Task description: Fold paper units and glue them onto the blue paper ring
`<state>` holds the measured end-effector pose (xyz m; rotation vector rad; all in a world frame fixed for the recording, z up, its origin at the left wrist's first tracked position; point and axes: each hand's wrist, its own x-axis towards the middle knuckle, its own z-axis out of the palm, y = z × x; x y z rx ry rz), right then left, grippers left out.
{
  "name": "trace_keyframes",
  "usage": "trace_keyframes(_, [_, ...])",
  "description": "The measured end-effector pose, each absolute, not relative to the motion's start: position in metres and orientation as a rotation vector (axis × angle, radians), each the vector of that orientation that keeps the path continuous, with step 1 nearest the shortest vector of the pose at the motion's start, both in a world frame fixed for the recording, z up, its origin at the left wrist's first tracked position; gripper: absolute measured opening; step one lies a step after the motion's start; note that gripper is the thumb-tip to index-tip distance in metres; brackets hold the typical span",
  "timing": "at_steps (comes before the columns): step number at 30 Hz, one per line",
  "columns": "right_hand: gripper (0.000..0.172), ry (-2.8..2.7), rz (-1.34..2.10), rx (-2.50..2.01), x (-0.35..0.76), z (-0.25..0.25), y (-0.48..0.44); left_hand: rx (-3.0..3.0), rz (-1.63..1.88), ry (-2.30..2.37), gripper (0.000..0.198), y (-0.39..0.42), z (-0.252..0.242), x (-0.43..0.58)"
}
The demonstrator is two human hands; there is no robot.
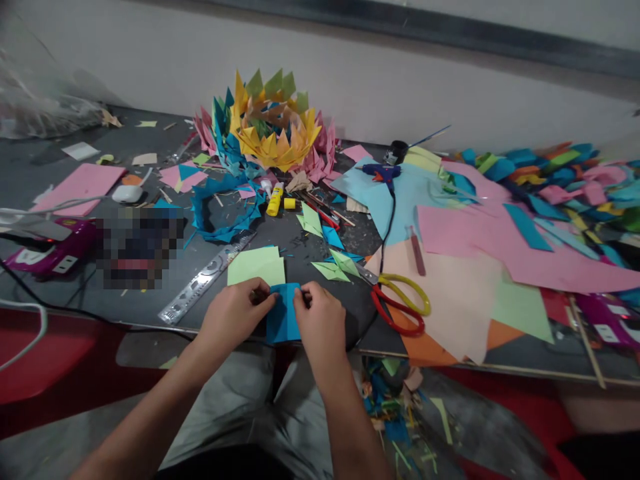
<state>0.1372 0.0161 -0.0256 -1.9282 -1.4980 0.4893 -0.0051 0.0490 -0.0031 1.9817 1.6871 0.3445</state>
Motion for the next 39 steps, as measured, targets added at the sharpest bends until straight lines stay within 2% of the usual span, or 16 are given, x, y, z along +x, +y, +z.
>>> trace_keyframes(5, [0.020, -1.745, 0.242, -1.883, 0.138, -0.030, 0.015, 2.201, 0.412, 1.771, 0.007, 0.042, -0.010, -0.001])
trace_keyframes(11, [0.022, -1.967, 0.146, -1.669, 0.144, -0.034, 0.010, 2.569, 0.605, 1.557, 0.008, 0.034, -0.023, -0.005])
trace_keyframes(22, [0.028, -2.203, 0.165, -1.356, 0.167, -0.038, 0.007, 2.839, 0.636, 1.065, 0.023, 0.040, -0.030, -0.017])
trace_keyframes(39, [0.028, -2.313, 0.254, -1.333, 0.179, -0.033, -0.002, 2.889, 0.447, 0.736, 0.021, 0.044, -0.027, -0.015])
